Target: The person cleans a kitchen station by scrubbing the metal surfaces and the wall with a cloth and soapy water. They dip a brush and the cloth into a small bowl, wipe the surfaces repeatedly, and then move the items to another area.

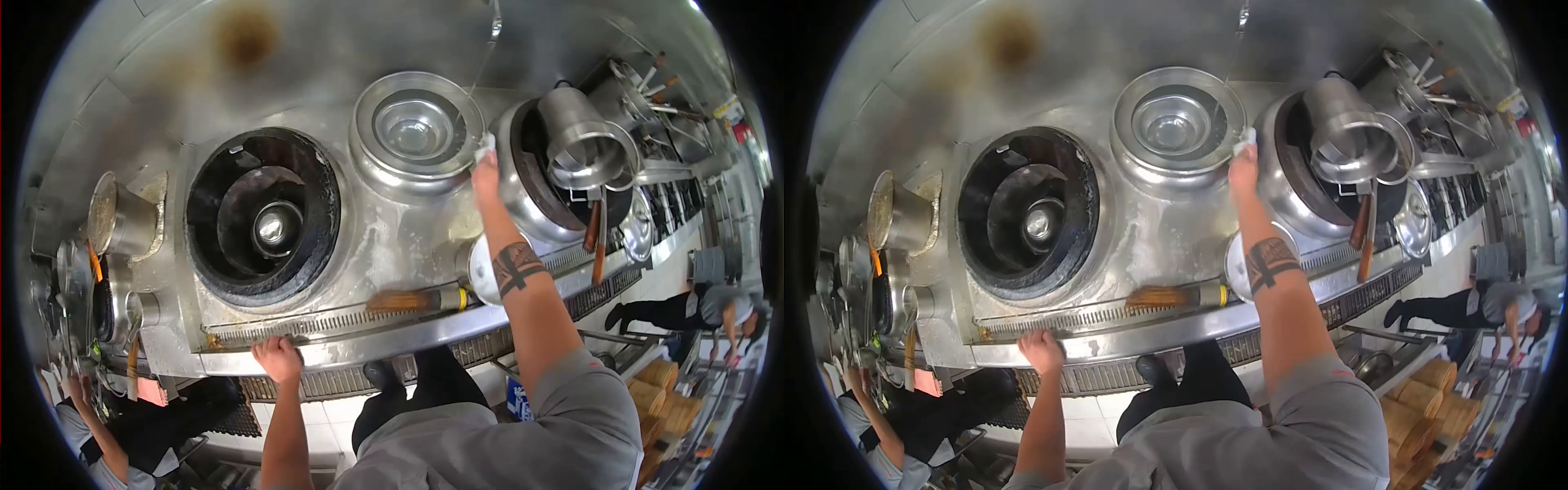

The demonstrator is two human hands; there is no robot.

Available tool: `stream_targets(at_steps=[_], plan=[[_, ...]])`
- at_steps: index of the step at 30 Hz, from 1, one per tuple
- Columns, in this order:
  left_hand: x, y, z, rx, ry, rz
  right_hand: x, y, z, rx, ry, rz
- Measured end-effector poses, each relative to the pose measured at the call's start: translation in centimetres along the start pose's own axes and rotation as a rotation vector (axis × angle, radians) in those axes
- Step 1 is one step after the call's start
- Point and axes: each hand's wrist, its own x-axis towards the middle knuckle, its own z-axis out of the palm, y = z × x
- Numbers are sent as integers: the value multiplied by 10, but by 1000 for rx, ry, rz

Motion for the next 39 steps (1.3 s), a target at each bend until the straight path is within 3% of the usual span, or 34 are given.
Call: stream_targets(at_steps=[3, 5, 6, 7, 8, 9, 10, 11, 12, 14, 16, 18, 20, 21, 22, 24, 28, 30, 31, 33, 34, 36, 38, 39], plan=[[4, -2, 6, 7, -9, 1, 49, 62, 21, 156, 62, 176], [7, 1, 5, 15, -35, -26, 97, 55, 15, 634, -177, 392], [9, 4, 4, 30, 12, 8, 103, 25, 23, 363, -171, 240], [10, 4, 3, 24, 6, 6, 131, 18, 18, 341, -360, 305], [13, 5, 3, 14, 9, 2, 155, -10, 36, 245, -288, 554], [18, 10, -1, 4, -12, -15, 178, -14, 48, 222, -453, 359], [21, 12, -2, -5, -28, -34, 221, -14, 66, -19, -447, 511], [19, 10, 1, 6, -27, -53, 203, -76, 99, -317, -365, 583], [22, 12, 1, 17, -26, -93, 306, -5, 94, -765, -931, -71], [26, 15, -3, 9, -28, -73, 270, -75, 182, -604, -908, 650], [26, 12, -3, 11, -36, -122, 207, -125, 259, -922, -978, 286], [26, 10, -6, -26, -45, -107, 232, -82, 343, -1176, -1395, -368], [25, 8, -5, -16, -40, -123, 167, -83, 398, -1323, -1831, -531], [23, 6, -4, -8, -39, -122, 109, -97, 408, -1527, -1800, -564], [23, 6, -6, -6, -48, -119, 48, -107, 399, -1741, -1750, -594], [21, 2, -5, -21, -49, -131, -26, -83, 364, -1933, -1706, -998], [21, 1, -8, -57, -33, -154, -88, -75, 196, -1412, -1569, -1956], [19, 1, -8, -73, -18, -157, -75, -62, 121, -1295, -1792, -1905], [18, -1, -8, -61, -31, -153, -53, -53, 96, -1315, -1795, -1896], [16, -3, -5, -53, -6, -150, -29, -45, 63, -1295, -1738, -2333], [13, -2, -5, -40, 14, -144, -33, -38, 56, -1304, -1741, -2320], [11, -3, -6, -30, 4, -118, -65, -41, 85, -1368, -1684, -2019], [7, -3, -2, 1, 42, -98, -87, -33, 117, -1258, -1303, -2027], [5, -4, -1, -5, 28, -100, -91, -30, 118, -1283, -1294, -2008]])
